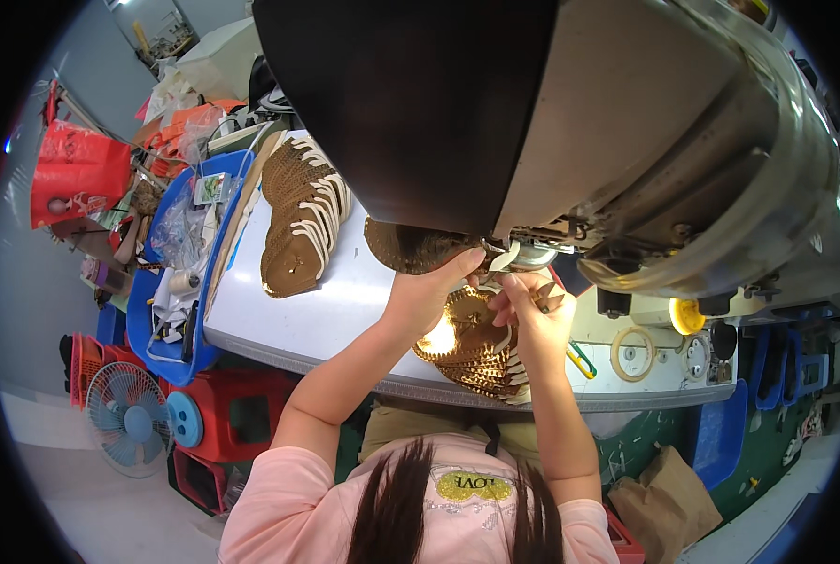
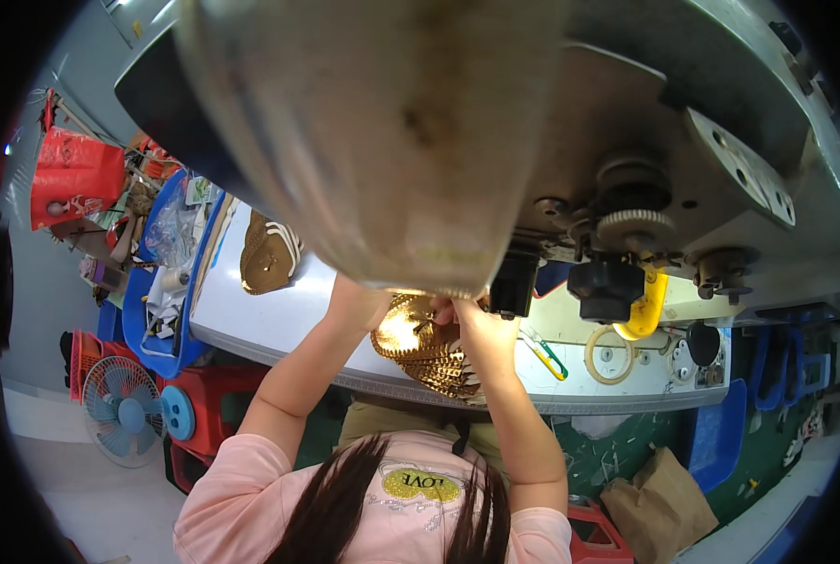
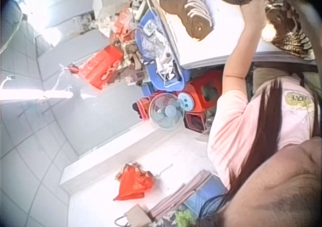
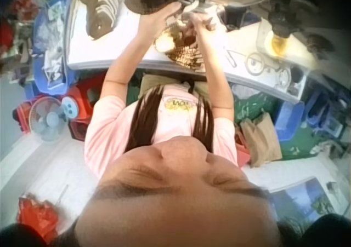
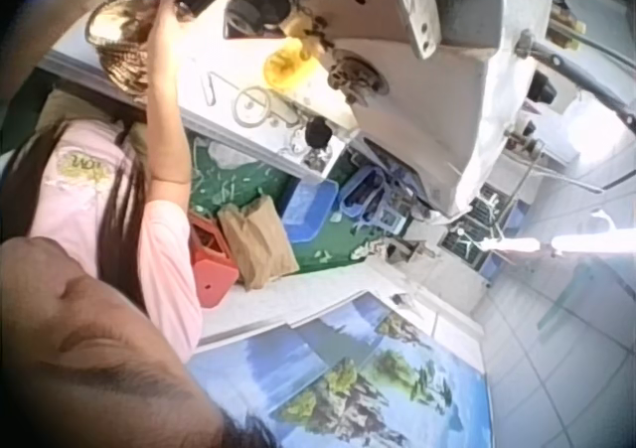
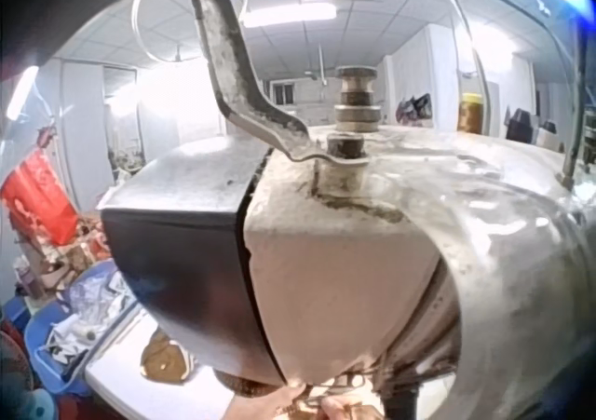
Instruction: The person sews shoe upper pieces using a sewing machine and trims thread from the components with snips.
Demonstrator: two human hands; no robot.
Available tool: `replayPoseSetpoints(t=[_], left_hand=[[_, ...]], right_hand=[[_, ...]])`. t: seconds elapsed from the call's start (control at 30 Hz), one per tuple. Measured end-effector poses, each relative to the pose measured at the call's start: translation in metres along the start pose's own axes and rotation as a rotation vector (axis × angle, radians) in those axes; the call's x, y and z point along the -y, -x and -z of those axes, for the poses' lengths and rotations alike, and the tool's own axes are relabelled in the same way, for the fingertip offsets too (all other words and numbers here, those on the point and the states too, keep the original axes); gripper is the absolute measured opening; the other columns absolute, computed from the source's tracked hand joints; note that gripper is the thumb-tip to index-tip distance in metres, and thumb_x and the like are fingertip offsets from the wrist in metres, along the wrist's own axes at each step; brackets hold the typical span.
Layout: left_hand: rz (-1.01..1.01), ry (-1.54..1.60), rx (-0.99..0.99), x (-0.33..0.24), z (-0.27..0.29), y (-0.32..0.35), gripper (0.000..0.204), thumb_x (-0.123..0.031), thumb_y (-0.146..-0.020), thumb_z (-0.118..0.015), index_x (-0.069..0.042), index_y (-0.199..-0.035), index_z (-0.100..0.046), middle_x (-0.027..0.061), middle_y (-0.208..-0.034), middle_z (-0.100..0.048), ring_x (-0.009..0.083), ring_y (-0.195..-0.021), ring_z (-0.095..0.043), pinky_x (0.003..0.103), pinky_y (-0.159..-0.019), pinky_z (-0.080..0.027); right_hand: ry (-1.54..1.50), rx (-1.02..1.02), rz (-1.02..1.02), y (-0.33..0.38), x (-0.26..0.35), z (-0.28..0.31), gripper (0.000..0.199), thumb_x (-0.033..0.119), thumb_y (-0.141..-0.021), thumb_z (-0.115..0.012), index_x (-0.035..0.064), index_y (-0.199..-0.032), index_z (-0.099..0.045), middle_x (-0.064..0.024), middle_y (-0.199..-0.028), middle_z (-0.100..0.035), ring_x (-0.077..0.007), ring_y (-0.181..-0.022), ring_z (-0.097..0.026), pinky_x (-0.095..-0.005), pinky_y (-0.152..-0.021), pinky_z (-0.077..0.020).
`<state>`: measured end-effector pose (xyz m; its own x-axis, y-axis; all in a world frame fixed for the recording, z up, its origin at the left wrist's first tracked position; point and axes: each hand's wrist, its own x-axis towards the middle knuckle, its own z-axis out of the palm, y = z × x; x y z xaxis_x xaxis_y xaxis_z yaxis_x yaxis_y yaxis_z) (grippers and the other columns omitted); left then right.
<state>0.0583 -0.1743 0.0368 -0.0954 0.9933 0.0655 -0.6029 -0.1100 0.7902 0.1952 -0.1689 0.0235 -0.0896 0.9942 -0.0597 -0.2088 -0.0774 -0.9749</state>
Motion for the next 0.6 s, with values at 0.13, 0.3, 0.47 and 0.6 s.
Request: replayPoseSetpoints(t=[0.13,0.3,0.47,0.6], left_hand=[[-0.133,-0.313,-0.048,0.022,0.005,0.010,0.013,-0.010,-0.078,-0.061,-0.001,-0.087,-0.058,0.0039,-0.080,-0.058,0.0103,-0.072,-0.053,0.023,-0.062,-0.043],[0.042,-0.030,-0.144,0.033,0.002,0.016,0.018,-0.018,-0.081,-0.058,-0.001,-0.087,-0.058,0.0032,-0.078,-0.059,0.0099,-0.073,-0.053,0.023,-0.065,-0.042],[-0.081,-0.349,-0.185,0.046,-0.011,0.029,0.025,-0.025,-0.086,-0.050,-0.001,-0.086,-0.059,0.0017,-0.078,-0.059,0.0085,-0.074,-0.052,0.022,-0.070,-0.040],[-0.066,-0.379,-0.220,0.051,-0.014,0.032,0.029,-0.027,-0.087,-0.048,-0.001,-0.083,-0.059,0.0024,-0.078,-0.059,0.0089,-0.074,-0.052,0.023,-0.071,-0.040]], right_hand=[[-0.001,0.006,0.002,0.001,-0.002,0.006,0.014,0.010,-0.080,-0.055,-0.0018,-0.073,-0.059,-0.0066,-0.059,-0.058,-0.0086,-0.043,-0.049,-0.0183,-0.041,-0.0354],[0.014,0.032,0.004,0.000,-0.007,0.013,0.016,0.014,-0.080,-0.056,-0.0017,-0.076,-0.059,-0.0069,-0.059,-0.058,-0.0098,-0.046,-0.050,-0.0199,-0.043,-0.0383],[-0.017,0.020,0.026,0.000,-0.010,0.022,0.016,0.013,-0.080,-0.056,-0.0021,-0.076,-0.059,-0.0077,-0.058,-0.058,-0.0102,-0.044,-0.050,-0.0200,-0.043,-0.0390],[-0.016,-0.017,0.009,0.001,-0.011,0.024,0.015,0.012,-0.080,-0.056,-0.0023,-0.076,-0.058,-0.0081,-0.058,-0.058,-0.0108,-0.043,-0.050,-0.0196,-0.042,-0.0381]])
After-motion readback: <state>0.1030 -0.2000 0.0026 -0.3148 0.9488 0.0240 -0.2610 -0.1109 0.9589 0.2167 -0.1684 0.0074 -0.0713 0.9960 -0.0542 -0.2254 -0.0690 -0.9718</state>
